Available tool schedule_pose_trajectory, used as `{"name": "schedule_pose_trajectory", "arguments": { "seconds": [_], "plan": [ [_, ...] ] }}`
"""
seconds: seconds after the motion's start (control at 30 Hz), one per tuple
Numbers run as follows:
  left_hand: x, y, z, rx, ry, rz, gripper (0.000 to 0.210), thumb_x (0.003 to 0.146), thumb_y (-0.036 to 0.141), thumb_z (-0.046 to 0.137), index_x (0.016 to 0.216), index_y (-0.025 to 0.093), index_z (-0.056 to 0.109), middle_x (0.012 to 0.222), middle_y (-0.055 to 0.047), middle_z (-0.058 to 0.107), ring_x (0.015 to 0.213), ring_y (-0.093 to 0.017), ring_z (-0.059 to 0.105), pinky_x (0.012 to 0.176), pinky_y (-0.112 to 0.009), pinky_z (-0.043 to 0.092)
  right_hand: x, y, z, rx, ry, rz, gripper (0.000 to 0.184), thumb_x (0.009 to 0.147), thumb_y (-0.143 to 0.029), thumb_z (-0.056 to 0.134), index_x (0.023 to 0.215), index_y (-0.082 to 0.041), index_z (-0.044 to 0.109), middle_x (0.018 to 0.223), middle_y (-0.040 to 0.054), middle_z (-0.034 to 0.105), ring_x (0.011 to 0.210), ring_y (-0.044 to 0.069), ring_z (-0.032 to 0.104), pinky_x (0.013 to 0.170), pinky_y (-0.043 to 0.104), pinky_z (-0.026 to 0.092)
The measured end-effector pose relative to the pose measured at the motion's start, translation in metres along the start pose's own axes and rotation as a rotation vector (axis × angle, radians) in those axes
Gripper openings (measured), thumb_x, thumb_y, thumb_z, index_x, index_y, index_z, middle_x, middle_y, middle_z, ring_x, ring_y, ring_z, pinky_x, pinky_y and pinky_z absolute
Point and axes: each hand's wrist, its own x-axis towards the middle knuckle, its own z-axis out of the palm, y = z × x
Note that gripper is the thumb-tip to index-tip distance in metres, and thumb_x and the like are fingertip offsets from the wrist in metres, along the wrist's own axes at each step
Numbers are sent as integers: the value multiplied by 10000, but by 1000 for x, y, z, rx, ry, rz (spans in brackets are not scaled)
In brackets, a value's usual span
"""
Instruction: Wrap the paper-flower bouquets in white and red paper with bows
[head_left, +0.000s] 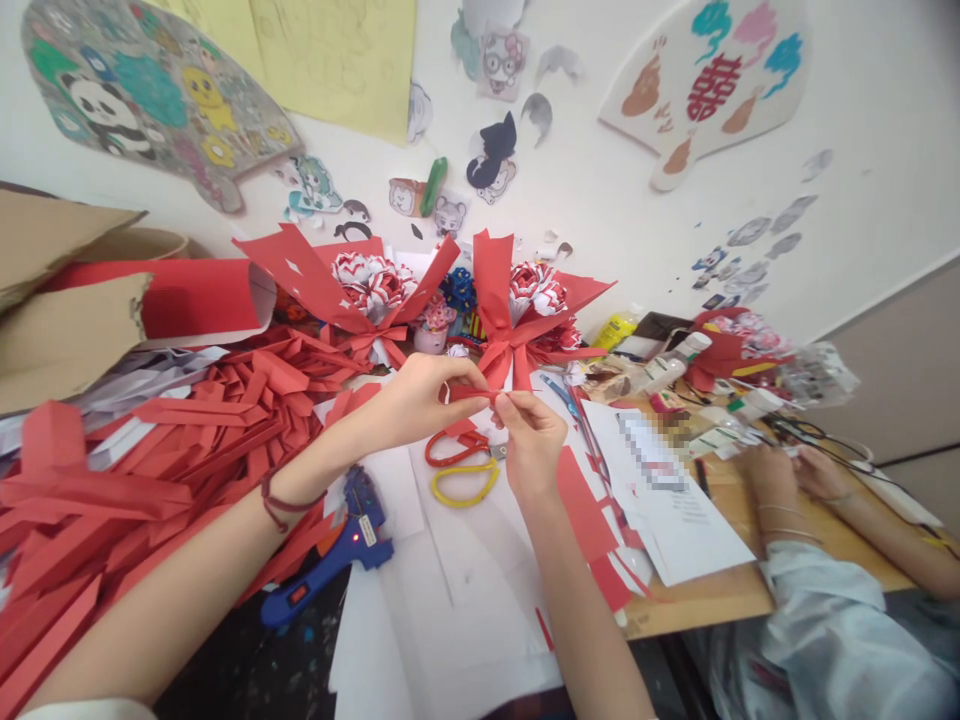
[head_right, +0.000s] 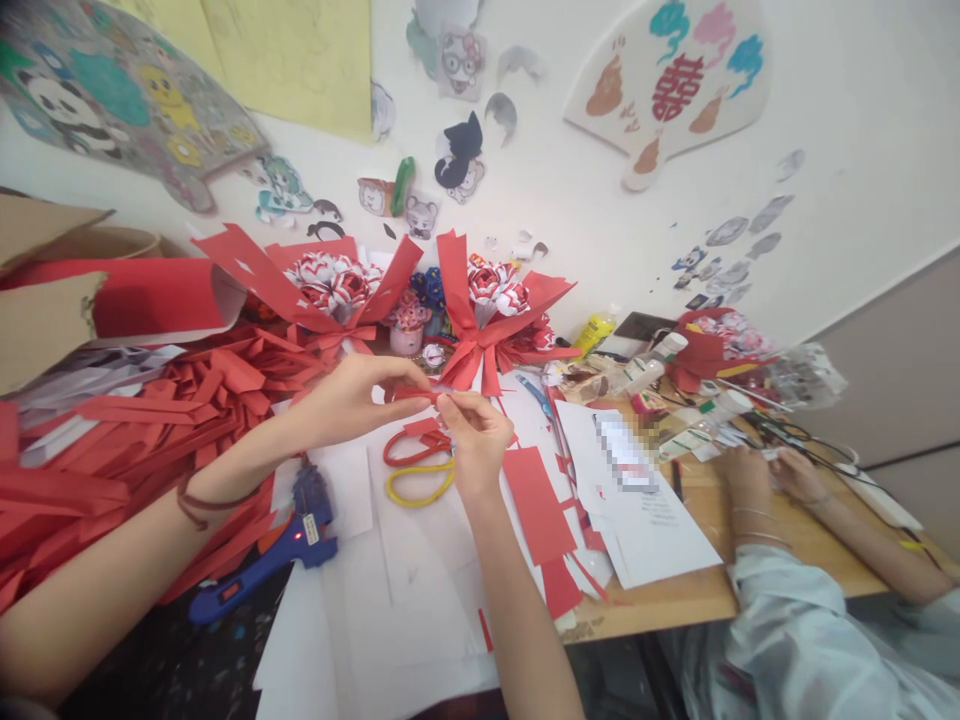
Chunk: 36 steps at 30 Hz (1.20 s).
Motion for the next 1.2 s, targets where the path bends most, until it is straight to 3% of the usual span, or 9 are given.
{"name": "schedule_pose_trajectory", "arguments": {
  "seconds": [0.33,0.53,0.8,1.0,1.2],
  "plan": [
    [0,-4,9,-13,4,-4,90,865,234,629,902,171,682,849,3,710,744,-106,628,683,-207,437,3,4,-2,7,14,46,185,662,-275,847,713,-162,710,661,-7,649,532,88,557,525,227,457],
    [-2,-7,13,1,33,1,72,880,201,601,882,169,665,823,13,694,714,-96,601,672,-205,422,1,5,-1,-91,36,9,177,695,-297,825,745,-169,713,680,4,671,569,105,586,565,235,493],
    [-1,-17,7,66,-3,15,92,876,213,583,872,172,665,824,0,699,718,-111,615,661,-216,423,3,2,-5,-295,-91,55,252,699,-360,808,820,-155,724,756,44,707,621,146,630,595,272,524],
    [-1,-20,6,73,-21,12,117,878,236,581,878,166,675,814,-9,701,709,-114,617,654,-218,427,2,2,-5,-308,-103,57,243,717,-373,793,761,-151,703,636,13,669,552,124,600,573,257,517],
    [0,-16,2,50,-36,-10,127,886,246,584,897,169,685,841,-14,707,737,-121,626,679,-219,443,2,1,-5,-286,-113,58,252,719,-386,791,777,-155,708,665,25,687,585,143,631,600,278,543]
  ]
}}
